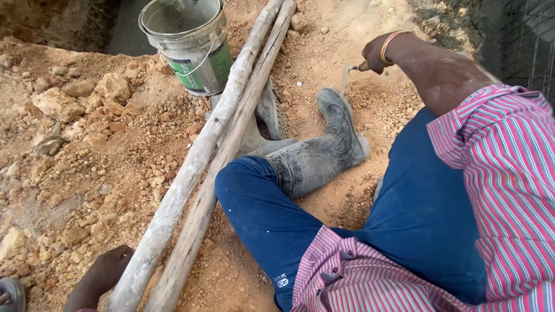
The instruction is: Using a trowel to apply mortar or scrape surfaces on wooden framing near a construction pit.
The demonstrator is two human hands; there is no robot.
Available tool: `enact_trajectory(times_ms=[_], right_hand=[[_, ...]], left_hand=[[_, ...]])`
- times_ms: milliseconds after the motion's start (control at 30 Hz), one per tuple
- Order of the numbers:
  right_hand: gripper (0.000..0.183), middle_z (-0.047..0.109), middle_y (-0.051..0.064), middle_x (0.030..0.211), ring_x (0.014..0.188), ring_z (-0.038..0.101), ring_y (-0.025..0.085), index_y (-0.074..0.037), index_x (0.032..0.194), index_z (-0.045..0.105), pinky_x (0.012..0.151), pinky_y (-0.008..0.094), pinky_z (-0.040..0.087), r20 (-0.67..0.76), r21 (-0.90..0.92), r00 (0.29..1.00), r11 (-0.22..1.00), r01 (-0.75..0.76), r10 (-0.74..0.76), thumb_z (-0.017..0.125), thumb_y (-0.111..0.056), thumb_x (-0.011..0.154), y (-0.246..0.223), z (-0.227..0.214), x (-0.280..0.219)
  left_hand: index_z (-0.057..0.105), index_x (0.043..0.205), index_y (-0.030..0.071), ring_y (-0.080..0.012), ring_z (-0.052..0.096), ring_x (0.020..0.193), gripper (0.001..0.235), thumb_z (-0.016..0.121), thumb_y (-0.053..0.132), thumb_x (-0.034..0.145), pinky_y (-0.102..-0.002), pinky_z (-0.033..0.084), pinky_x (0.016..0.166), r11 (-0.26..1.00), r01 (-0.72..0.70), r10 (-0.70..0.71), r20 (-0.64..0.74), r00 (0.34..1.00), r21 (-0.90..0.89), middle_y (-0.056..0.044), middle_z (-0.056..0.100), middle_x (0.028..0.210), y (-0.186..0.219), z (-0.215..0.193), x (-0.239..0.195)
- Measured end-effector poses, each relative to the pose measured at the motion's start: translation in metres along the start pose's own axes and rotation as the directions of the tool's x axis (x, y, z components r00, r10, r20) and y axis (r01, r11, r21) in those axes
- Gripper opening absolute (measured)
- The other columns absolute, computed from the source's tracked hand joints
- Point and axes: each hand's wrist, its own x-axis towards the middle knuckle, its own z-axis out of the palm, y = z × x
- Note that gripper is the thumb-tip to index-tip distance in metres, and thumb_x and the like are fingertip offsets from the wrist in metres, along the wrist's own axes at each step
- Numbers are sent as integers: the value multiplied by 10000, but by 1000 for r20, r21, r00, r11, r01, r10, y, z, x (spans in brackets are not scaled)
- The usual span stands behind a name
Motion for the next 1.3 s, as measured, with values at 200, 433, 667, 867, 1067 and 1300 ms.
enact_trajectory(times_ms=[200, 433, 667, 867, 1067, 1300], right_hand=[[357, 710, 89, 1247, 1093, 677, 311, -201, 1312, 693, 896, 516, 537, -305, 105, 950, 994, -33, 64, 676, -267, 961, 0, -14, -22], [282, 687, 241, 1170, 897, 701, 312, -40, 1183, 731, 710, 473, 583, -621, 214, 714, 946, -243, 324, 594, -195, 992, 1, -19, -24], [366, 677, 118, 1138, 875, 669, 272, -65, 1236, 676, 799, 469, 556, 186, 155, 980, 987, 46, -75, 739, -294, 957, -31, 0, 9], [458, 716, 152, 828, 681, 598, 275, 41, 938, 755, 682, 492, 484, 28, -61, 987, 985, 162, -161, 719, -415, 917, -34, -36, -4], [195, 711, 113, 692, 620, 608, 266, -170, 914, 835, 613, 463, 477, -38, 59, 969, 967, 247, -245, 689, -261, 823, -34, -46, -44], [254, 676, 80, 652, 554, 538, 210, -56, 891, 821, 559, 412, 454, -19, 168, 962, 948, 270, -271, 767, -299, 841, -29, -37, -31]], left_hand=[[752, 1166, 150, -283, 735, 1154, 402, 594, 413, 905, -419, 549, 1034, 977, -160, 161, -5, 987, -143, -125, 791, 1221, -31, 27, 31], [741, 1273, 190, -324, 769, 1099, 454, 570, 509, 999, -463, 581, 1032, 994, 113, -113, -60, 992, -7, -167, 800, 1215, 37, -51, -10], [719, 1277, 131, -331, 775, 897, 480, 572, 482, 985, -477, 631, 885, 945, 109, -137, -69, 988, -308, -171, 778, 1096, 26, -50, -7], [717, 1252, 128, -299, 783, 848, 441, 581, 438, 968, -449, 631, 843, 945, 63, -78, -35, 996, -320, -138, 783, 1072, 27, -34, -3], [762, 1158, 172, -269, 775, 920, 405, 556, 448, 945, -409, 610, 884, 987, -110, 107, -32, 994, -117, -112, 829, 1046, 22, -4, 21], [728, 1213, 209, -287, 774, 1023, 407, 541, 461, 952, -422, 584, 949, 995, -78, 78, -7, 997, -67, -142, 816, 1097, 59, -35, -9]])
